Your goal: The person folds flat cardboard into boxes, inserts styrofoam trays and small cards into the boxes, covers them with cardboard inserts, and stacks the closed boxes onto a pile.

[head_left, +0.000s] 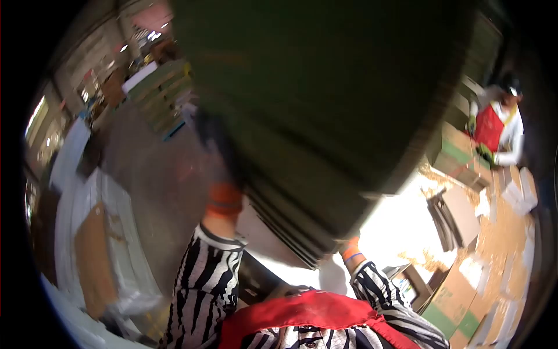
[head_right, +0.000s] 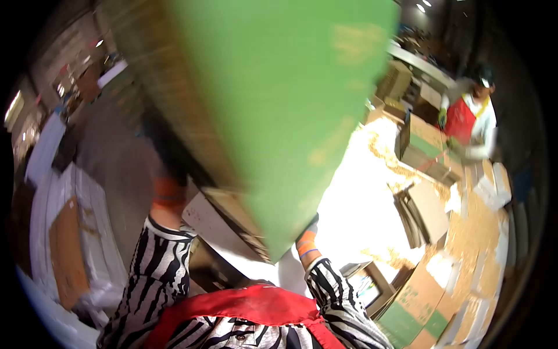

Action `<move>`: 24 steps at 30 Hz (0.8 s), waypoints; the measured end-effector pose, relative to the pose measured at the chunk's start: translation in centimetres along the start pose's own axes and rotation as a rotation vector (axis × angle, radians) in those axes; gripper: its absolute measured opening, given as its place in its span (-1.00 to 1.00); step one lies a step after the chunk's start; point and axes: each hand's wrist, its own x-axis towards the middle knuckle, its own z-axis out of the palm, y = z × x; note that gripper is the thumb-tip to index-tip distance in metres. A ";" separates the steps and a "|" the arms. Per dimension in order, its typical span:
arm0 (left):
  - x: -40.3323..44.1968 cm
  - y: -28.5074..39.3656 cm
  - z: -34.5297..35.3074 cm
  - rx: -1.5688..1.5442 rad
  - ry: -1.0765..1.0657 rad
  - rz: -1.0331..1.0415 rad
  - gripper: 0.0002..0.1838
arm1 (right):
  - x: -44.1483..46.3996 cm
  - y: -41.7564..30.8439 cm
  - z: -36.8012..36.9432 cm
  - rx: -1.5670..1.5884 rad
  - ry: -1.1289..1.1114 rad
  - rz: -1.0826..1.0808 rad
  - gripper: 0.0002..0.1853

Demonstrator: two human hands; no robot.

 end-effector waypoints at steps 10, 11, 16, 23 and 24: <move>-1.6 -4.2 -7.3 0.209 -0.016 -0.217 -0.45 | 4.6 9.0 10.4 -0.042 0.364 -0.191 -0.61; -0.7 -5.3 -7.6 0.241 -0.027 -0.219 -0.45 | 6.9 10.7 9.6 -0.306 0.339 -0.267 -0.61; 1.7 -8.2 -8.9 0.345 -0.066 -0.218 -0.46 | 9.6 10.7 12.9 -0.332 0.333 -0.254 -0.61; 4.9 -11.8 -10.0 0.465 -0.125 -0.209 -0.48 | 13.4 14.6 11.8 -0.421 0.299 -0.311 -0.59; 5.4 -12.2 -10.0 0.481 -0.134 -0.205 -0.48 | 12.4 13.6 12.6 -0.514 0.310 -0.282 -0.59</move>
